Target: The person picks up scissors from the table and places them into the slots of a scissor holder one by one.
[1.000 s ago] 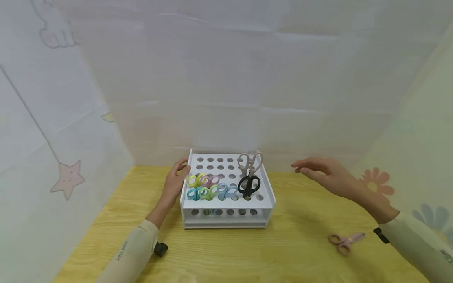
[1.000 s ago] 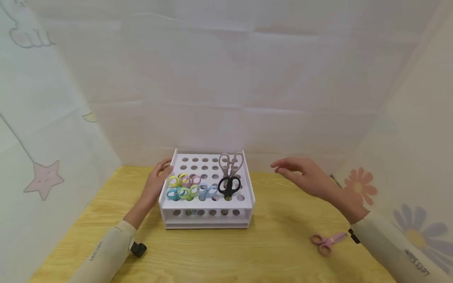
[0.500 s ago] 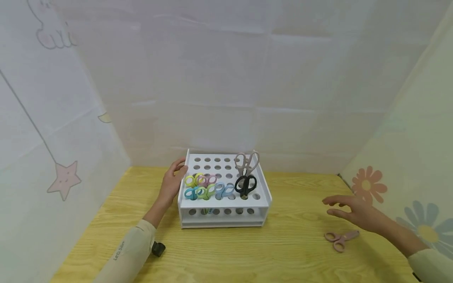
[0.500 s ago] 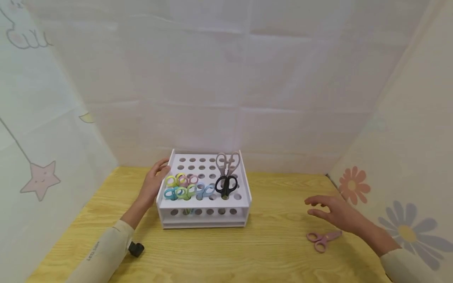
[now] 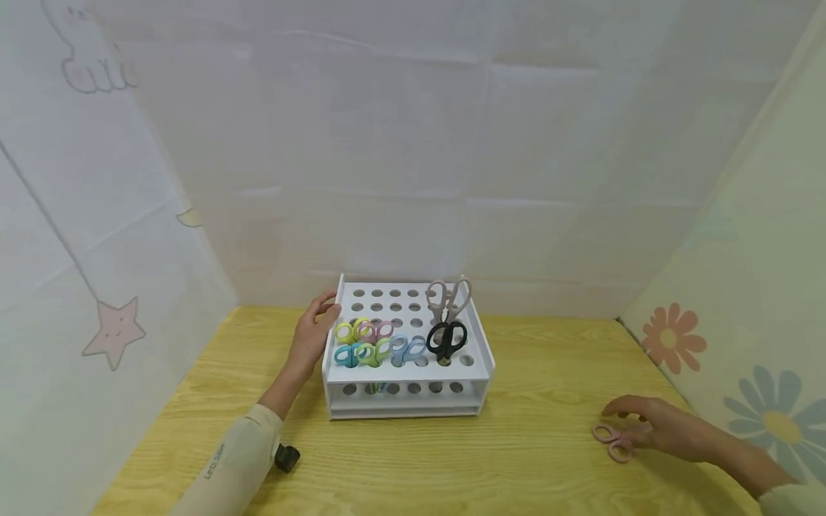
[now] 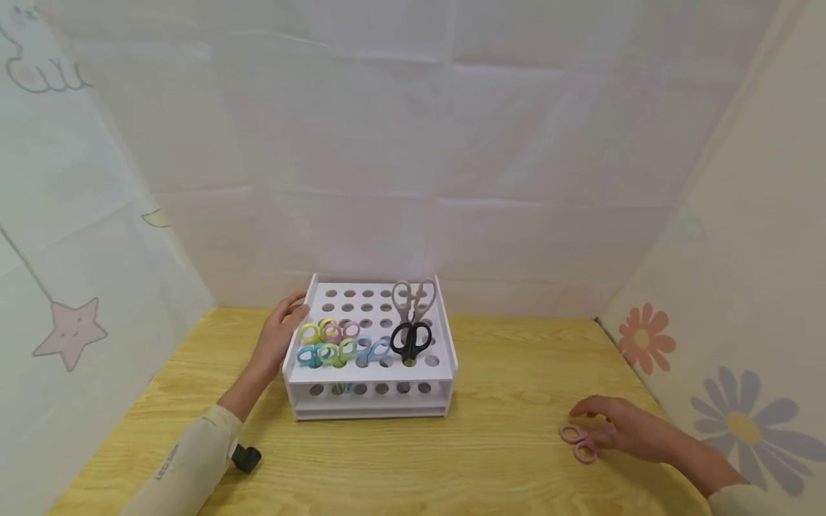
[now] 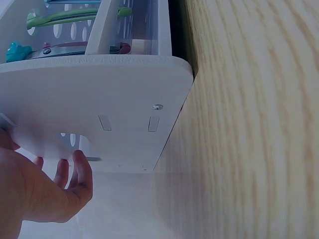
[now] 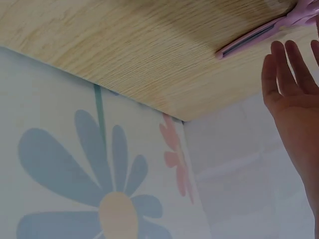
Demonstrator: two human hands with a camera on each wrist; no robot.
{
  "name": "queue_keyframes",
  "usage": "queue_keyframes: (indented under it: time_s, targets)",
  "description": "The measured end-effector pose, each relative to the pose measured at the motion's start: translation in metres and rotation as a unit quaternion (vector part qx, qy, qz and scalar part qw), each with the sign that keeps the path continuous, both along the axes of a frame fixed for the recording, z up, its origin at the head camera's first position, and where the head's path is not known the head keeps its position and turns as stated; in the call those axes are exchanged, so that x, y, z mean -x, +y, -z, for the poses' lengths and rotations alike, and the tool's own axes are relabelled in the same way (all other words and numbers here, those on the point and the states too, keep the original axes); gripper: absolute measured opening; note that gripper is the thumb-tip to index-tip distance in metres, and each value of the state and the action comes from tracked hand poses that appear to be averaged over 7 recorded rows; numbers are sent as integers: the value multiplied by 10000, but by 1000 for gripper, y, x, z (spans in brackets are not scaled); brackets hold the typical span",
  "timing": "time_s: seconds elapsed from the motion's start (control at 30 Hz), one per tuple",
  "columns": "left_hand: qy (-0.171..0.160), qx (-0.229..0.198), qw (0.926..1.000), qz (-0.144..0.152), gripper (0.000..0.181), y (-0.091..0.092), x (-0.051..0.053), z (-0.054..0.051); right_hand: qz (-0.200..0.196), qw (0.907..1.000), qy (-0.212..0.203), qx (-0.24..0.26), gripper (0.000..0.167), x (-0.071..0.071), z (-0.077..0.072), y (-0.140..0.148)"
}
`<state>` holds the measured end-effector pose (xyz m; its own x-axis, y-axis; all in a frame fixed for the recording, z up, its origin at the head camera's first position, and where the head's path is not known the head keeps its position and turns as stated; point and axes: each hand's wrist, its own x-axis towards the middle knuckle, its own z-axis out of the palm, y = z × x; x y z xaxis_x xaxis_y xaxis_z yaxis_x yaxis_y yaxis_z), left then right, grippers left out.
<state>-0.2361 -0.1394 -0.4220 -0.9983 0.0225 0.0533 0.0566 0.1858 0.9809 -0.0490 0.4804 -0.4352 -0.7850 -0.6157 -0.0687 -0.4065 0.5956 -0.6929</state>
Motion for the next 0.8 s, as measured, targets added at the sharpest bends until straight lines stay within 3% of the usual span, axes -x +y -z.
queue_keyframes:
  time_s: [0.17, 0.23, 0.27, 0.37, 0.43, 0.53, 0.67, 0.73, 0.8]
  targets:
    - [23, -5, 10000, 0, 54, -1, 1, 0, -359, 9989, -7, 313, 39, 4, 4, -8]
    - [38, -33, 10000, 4, 54, 0, 1, 1, -605, 9957, -127, 685, 38, 6, 6, -11]
    - [34, -42, 10000, 3, 54, 0, 1, 1, -775, 9914, -338, 1001, 37, 7, 8, -13]
    - [40, -36, 10000, -17, 53, 1, 1, 1, -1249, 9668, -1129, 1921, 42, 11, 12, -17]
    - [54, -36, 10000, -24, 53, 1, 1, 1, -1379, 9520, -1604, 2215, 46, 12, 13, -20]
    - [105, -5, 9999, -8, 53, 1, 2, 2, -1271, 9606, -1490, 1974, 46, 11, 11, -22]
    - [145, -66, 9999, -10, 52, 1, 2, 2, -1140, 9606, -1656, 1921, 37, 10, 8, -25]
    - [142, -74, 9999, 1, 52, 0, 2, 2, -1020, 9469, -2143, 2171, 23, 11, 9, -27]
    - [129, -73, 9999, 7, 52, 0, 2, 2, -616, 9212, -2967, 2442, 15, 13, 9, -30]
